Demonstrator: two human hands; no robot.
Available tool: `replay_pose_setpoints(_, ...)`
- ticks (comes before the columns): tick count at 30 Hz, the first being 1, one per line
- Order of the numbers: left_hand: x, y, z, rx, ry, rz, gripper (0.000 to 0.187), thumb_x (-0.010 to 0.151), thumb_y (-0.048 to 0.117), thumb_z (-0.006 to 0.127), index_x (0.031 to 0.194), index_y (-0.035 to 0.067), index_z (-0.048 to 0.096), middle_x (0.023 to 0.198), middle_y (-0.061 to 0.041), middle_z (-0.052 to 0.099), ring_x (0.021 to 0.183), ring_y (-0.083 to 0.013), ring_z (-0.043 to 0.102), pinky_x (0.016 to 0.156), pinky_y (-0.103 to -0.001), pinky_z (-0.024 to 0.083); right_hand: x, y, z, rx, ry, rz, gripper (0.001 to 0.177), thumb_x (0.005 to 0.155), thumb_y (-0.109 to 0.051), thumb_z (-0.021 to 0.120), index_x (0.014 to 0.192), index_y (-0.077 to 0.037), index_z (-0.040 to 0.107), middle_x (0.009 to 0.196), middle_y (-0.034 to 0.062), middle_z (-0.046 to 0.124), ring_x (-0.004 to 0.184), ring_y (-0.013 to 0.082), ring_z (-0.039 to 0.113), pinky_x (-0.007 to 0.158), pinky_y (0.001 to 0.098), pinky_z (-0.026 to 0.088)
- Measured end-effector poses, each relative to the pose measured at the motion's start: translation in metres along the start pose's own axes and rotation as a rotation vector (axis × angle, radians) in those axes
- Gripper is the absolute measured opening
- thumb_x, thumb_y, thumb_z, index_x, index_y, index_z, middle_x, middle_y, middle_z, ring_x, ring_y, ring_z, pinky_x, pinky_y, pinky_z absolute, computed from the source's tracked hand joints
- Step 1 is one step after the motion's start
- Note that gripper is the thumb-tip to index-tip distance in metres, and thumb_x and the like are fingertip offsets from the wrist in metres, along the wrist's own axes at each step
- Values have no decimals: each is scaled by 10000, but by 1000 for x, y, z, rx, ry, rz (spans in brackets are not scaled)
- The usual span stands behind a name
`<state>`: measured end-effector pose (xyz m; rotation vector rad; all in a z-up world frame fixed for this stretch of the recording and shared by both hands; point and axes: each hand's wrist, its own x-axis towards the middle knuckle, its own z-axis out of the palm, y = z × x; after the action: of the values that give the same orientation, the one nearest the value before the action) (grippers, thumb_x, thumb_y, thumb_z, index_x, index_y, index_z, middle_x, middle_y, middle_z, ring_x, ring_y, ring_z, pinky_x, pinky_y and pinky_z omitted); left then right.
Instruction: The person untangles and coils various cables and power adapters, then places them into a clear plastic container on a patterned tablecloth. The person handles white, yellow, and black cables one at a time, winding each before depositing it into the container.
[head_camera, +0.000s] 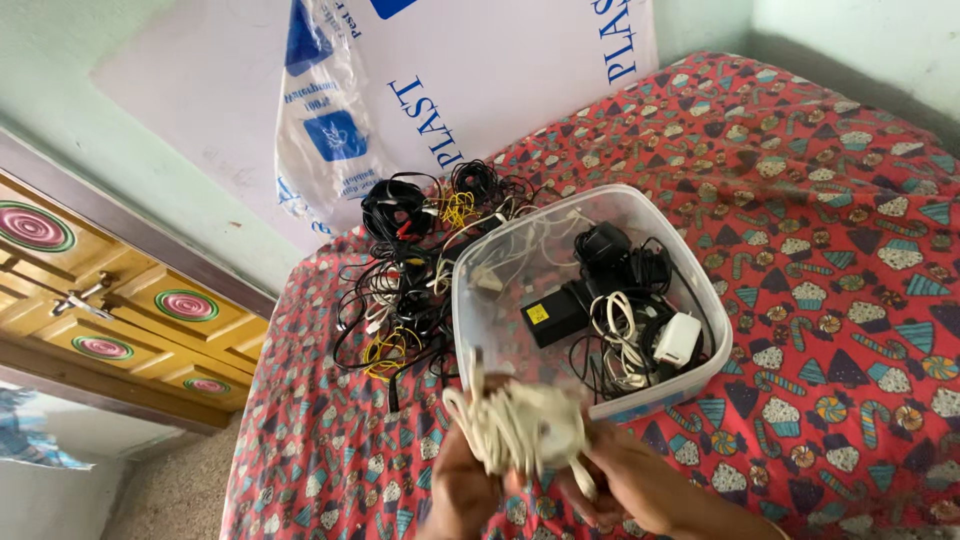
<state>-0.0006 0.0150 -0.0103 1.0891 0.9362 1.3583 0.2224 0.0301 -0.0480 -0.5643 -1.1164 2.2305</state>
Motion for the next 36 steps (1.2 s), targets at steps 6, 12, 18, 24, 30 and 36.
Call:
replay_pose_setpoints(6, 139, 75, 31, 1136, 17, 2, 579, 851, 235, 700, 1362, 64, 489, 1060, -164, 720, 950, -298, 731, 801, -419, 563, 6, 13, -15, -132, -117, 58, 811, 1120, -646, 354, 672, -4, 564, 483, -26, 423, 371, 61, 323, 352, 225, 227)
replay_pose_setpoints(12, 249, -12, 58, 1624, -285, 445, 641, 841, 238, 693, 1377, -40, 477, 1041, -265, 693, 955, -424, 688, 832, -528, 540, -15, 18, -51, -453, 93, -238, 568, 1106, -457, 504, 766, -19, 625, 583, 9, 484, 481, 92, 415, 428, 249, 336)
replay_pose_setpoints(18, 274, -48, 53, 1813, -356, 108, 346, 950, 166, 541, 1240, -21, 527, 1055, -297, 696, 981, -453, 702, 854, -539, 562, -65, 19, -128, -183, 476, -104, 492, 1099, -355, 558, 769, 0, 643, 615, 48, 487, 523, 128, 412, 455, 306, 358)
replay_pose_setpoints(24, 256, -81, 24, 1795, -342, 446, 532, 852, 102, 493, 1318, -153, 458, 1226, -437, 598, 1014, -515, 669, 817, -505, 564, -77, -26, -107, -316, 862, -426, 379, 1016, -278, 586, 761, -14, 680, 557, 55, 546, 496, 127, 414, 450, 317, 350)
replay_pose_setpoints(30, 256, -57, 28, 1926, -593, 134, 461, 894, 147, 619, 1298, -46, 511, 1084, -305, 656, 933, -443, 692, 804, -539, 551, -62, -63, -77, -737, 966, -613, 179, 844, -171, 733, 763, -58, 619, 581, -1, 496, 532, 82, 398, 466, 283, 335)
replay_pose_setpoints(36, 290, -63, 51, 1919, -477, 257, 144, 840, 116, 682, 958, 38, 708, 968, -211, 730, 895, -394, 728, 766, -505, 587, -50, -63, -75, -792, 967, -622, 233, 843, -124, 749, 778, -74, 531, 590, 12, 412, 522, 85, 374, 479, 299, 328)
